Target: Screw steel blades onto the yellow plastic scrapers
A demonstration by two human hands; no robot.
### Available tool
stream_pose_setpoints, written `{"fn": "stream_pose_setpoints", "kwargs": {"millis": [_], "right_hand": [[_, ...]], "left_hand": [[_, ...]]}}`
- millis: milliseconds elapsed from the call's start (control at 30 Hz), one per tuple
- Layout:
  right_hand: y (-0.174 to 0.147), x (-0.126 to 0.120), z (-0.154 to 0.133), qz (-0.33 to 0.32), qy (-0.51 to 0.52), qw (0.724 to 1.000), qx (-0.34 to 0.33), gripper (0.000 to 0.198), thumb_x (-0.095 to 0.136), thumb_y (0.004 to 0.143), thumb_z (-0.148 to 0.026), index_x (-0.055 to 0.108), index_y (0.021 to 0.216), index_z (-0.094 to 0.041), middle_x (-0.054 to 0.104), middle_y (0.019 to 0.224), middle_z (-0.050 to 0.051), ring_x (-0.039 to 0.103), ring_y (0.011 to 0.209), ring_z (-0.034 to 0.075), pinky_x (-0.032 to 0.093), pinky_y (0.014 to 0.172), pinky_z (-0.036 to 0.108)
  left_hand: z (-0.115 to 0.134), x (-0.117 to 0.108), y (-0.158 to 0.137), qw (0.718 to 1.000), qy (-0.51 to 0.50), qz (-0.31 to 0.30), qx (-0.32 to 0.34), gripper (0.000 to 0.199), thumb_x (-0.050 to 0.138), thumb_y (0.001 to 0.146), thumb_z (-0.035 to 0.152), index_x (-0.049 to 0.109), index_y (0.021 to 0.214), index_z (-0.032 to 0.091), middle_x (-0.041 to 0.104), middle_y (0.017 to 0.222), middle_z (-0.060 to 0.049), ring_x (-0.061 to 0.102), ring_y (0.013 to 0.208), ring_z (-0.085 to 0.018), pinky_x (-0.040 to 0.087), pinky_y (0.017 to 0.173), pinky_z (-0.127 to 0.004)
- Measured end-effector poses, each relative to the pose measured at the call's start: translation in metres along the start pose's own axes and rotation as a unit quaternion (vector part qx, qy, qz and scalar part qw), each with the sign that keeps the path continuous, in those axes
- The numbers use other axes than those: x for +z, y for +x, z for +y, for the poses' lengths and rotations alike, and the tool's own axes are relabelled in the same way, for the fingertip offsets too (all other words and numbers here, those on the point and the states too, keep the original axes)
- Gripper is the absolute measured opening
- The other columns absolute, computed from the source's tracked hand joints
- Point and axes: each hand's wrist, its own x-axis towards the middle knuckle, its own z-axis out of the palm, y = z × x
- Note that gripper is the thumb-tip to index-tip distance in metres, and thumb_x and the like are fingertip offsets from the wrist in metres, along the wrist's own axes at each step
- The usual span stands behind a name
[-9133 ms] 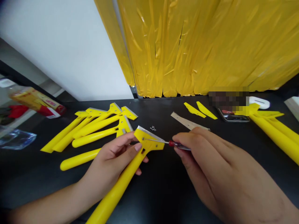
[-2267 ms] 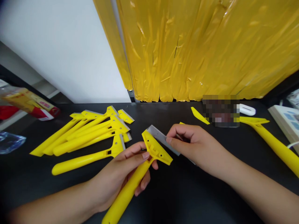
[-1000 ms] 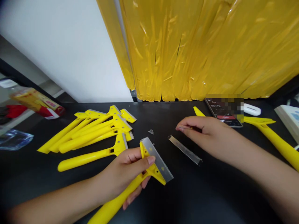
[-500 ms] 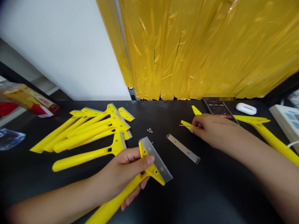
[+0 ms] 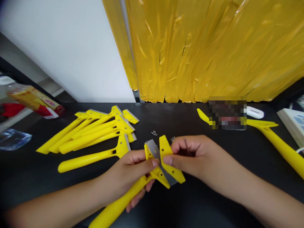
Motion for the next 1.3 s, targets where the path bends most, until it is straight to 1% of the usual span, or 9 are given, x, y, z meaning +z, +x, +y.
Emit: {"fn": "stream_pose_setpoints", "kwargs": {"millis": [133,267,400,500,633,833,1000,1133,1300], "right_hand": [[0.000,0.014,0.006,0.007,-0.032,0.999,-0.023,0.057,0.077,0.092,-0.069,0.060,0.069,-0.020,0.055,0.070,-0.001,0.049,0.069,0.015,0.038,0.062,0.029],[0.004,0.013,0.008,-0.003,-0.032,0.999,-0.029,0.055,0.076,0.093,-0.068,0.060,0.072,-0.020,0.058,0.073,0.000,0.051,0.071,0.015,0.041,0.063,0.029],[0.006,0.014,0.011,-0.020,-0.010,1.000,-0.018,0.051,0.077,0.094,-0.065,0.059,0.074,-0.021,0.058,0.074,0.000,0.052,0.072,0.016,0.042,0.065,0.030],[0.007,0.017,0.013,-0.014,-0.014,0.999,-0.029,0.054,0.080,0.091,-0.064,0.054,0.071,-0.021,0.053,0.072,-0.002,0.047,0.069,0.014,0.039,0.063,0.028],[0.011,0.020,0.013,0.000,-0.017,0.999,-0.037,0.057,0.087,0.084,-0.062,0.049,0.071,-0.022,0.047,0.072,-0.005,0.040,0.068,0.012,0.035,0.058,0.026],[0.012,0.018,0.012,-0.008,-0.021,0.999,-0.047,0.056,0.091,0.080,-0.061,0.052,0.070,-0.021,0.049,0.071,-0.005,0.042,0.068,0.012,0.036,0.059,0.026],[0.010,0.017,0.009,-0.018,-0.045,0.998,-0.033,0.055,0.086,0.084,-0.065,0.054,0.071,-0.021,0.050,0.071,-0.004,0.043,0.068,0.013,0.036,0.059,0.026],[0.009,0.012,0.007,-0.041,-0.041,0.998,-0.017,0.052,0.081,0.089,-0.065,0.059,0.075,-0.021,0.048,0.072,-0.004,0.041,0.068,0.013,0.035,0.060,0.026],[0.010,0.003,0.011,-0.084,-0.014,0.996,-0.002,0.040,0.082,0.094,-0.054,0.065,0.081,-0.021,0.052,0.073,-0.005,0.043,0.069,0.012,0.034,0.062,0.026]], "left_hand": [[-0.001,0.000,0.000,1.000,0.019,-0.003,0.002,0.034,0.061,0.103,0.050,0.060,0.086,0.020,0.063,0.066,0.002,0.053,0.037,-0.009,0.045,0.030,-0.017],[-0.001,0.002,-0.001,0.999,0.043,0.005,-0.003,0.034,0.058,0.104,0.052,0.058,0.090,0.021,0.061,0.067,0.003,0.052,0.037,-0.009,0.043,0.030,-0.016],[-0.002,0.003,-0.001,1.000,0.016,-0.007,0.021,0.027,0.056,0.105,0.048,0.059,0.098,0.022,0.060,0.071,0.004,0.051,0.038,-0.008,0.042,0.030,-0.015],[-0.005,0.001,-0.001,0.999,-0.001,-0.023,0.041,0.029,0.056,0.106,0.051,0.059,0.102,0.022,0.062,0.075,0.004,0.051,0.040,-0.007,0.043,0.033,-0.013],[-0.008,0.000,-0.001,0.998,0.007,-0.043,0.038,0.036,0.058,0.107,0.058,0.058,0.101,0.022,0.061,0.076,0.004,0.052,0.041,-0.006,0.046,0.035,-0.013],[-0.005,-0.003,0.001,0.997,0.016,-0.066,0.021,0.041,0.061,0.106,0.062,0.058,0.100,0.022,0.063,0.076,0.003,0.055,0.042,-0.007,0.048,0.035,-0.014],[-0.003,-0.002,0.002,0.999,0.007,-0.044,0.020,0.036,0.064,0.105,0.057,0.060,0.099,0.022,0.062,0.072,0.004,0.053,0.039,-0.007,0.046,0.032,-0.015],[-0.003,0.000,0.002,0.999,0.006,-0.034,0.019,0.037,0.056,0.109,0.054,0.060,0.094,0.020,0.063,0.071,0.003,0.052,0.038,-0.007,0.046,0.031,-0.014],[-0.003,0.000,0.002,0.999,-0.011,-0.014,0.027,0.035,0.050,0.111,0.050,0.059,0.094,0.020,0.064,0.070,0.003,0.051,0.037,-0.007,0.046,0.031,-0.014]]}}
